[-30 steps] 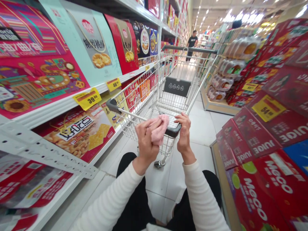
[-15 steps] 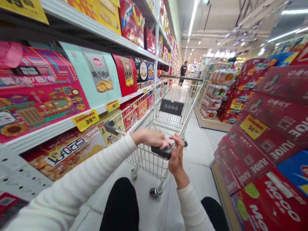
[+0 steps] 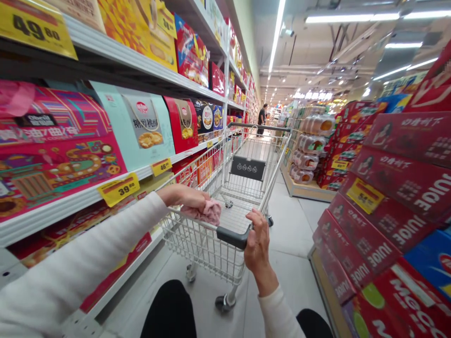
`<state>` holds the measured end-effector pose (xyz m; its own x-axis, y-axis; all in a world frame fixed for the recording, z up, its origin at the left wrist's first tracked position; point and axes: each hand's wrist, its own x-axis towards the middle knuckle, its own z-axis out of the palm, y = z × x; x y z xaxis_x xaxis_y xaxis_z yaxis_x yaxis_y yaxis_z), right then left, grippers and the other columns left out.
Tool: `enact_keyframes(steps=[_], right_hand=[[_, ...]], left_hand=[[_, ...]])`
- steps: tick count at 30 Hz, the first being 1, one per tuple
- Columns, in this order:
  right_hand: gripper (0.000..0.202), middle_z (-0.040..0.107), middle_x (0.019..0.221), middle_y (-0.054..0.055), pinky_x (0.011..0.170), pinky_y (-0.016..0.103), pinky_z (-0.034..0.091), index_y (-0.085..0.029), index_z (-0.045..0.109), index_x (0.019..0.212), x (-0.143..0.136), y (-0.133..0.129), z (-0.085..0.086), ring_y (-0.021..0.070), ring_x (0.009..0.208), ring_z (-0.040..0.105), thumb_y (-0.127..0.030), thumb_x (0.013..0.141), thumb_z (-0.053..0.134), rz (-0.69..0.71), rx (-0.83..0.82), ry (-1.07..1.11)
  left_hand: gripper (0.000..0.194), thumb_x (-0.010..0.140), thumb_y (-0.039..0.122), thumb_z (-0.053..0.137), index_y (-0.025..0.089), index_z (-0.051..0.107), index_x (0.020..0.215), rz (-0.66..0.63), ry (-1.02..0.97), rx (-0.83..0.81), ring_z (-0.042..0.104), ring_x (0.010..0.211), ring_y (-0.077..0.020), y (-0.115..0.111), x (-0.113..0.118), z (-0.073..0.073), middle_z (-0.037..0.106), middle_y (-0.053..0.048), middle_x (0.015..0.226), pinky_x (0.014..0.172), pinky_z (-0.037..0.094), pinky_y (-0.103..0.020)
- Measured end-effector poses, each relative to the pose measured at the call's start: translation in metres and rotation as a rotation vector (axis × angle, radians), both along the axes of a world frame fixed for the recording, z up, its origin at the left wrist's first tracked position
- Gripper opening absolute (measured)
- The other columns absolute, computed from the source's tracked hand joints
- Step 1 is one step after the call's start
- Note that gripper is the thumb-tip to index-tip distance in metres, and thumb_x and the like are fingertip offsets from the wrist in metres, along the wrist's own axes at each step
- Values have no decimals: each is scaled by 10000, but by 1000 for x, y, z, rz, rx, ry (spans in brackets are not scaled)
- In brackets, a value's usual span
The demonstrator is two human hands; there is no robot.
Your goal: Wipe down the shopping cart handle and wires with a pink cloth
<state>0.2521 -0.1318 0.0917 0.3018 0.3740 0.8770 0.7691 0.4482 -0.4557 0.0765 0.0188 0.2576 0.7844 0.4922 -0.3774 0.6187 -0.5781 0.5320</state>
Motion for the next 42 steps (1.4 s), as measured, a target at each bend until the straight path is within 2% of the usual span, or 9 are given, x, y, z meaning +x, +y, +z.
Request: enact_keyframes(steps=[5,10,14,17,22,25,30,37,42], right_hand=[[353,675,1138,81,1104,505,463,-249,589,1134,2,-1,3,264,1324,562,-310,1041,254,28,-15,-12],[396,659,1174,95,1135,520,446,-243,586,1195,11,-5,1,263,1329,548,-357,1048,237,31,-56,-21],[387,646,1148,96,1156,550,432,-242,592,1138,15,-7,-2,272,1340,540,-375,1047,241,50,-47,26],[375,642,1136,85,1154,547,435,-254,590,1086,17,-8,-2,268,1359,536,-398,1051,246,59,-28,65],[430,646,1179,78,1182,545,418,-263,593,1082,24,-15,2,253,1402,517,-443,1074,203,104,-71,44],[453,657,1213,75,1205,538,397,-260,602,1096,31,-20,6,243,1432,496,-446,1084,189,155,-110,16],[411,688,1237,60,1219,514,379,-263,631,1038,33,-27,16,227,1448,487,-426,1084,257,171,-174,42],[343,717,1242,61,1242,556,335,-258,668,1071,24,-45,24,242,1461,502,-326,1069,332,65,-209,-17],[330,673,1348,77,1279,562,339,-252,649,1120,24,-50,20,230,1547,408,-339,1085,333,173,-215,-23]], left_hand=[[316,690,299,592,193,751,942,-128,-162,-236,584,714,-178,-41,18,1,709,-34,812,647,496,-282],[348,769,121,492,229,716,1012,-299,-510,328,617,987,-211,-99,30,-22,703,-38,1039,953,524,-360],[471,803,35,510,248,671,1191,-83,-794,885,531,1207,-255,-130,23,-91,629,-97,1302,1045,508,-448],[334,889,140,656,352,704,1142,-90,-962,1221,484,1238,-247,-135,23,-158,639,-54,1194,1065,492,-423],[180,857,194,776,359,756,925,-70,-983,1218,535,1088,-204,-122,30,-232,658,-23,970,995,485,-364],[160,902,225,731,370,766,959,-109,-876,1179,578,1049,-187,-118,28,-237,667,-7,955,990,483,-356],[274,899,135,711,368,751,1035,66,-1016,1256,533,1205,-215,-122,30,-222,643,-35,1072,1063,466,-388],[173,952,186,668,328,737,1025,15,-929,1153,566,1128,-196,-135,36,-255,670,-18,1021,1031,471,-387],[230,931,214,701,357,723,1109,148,-998,1207,517,1213,-229,-134,36,-247,632,-40,1098,1054,456,-407]])
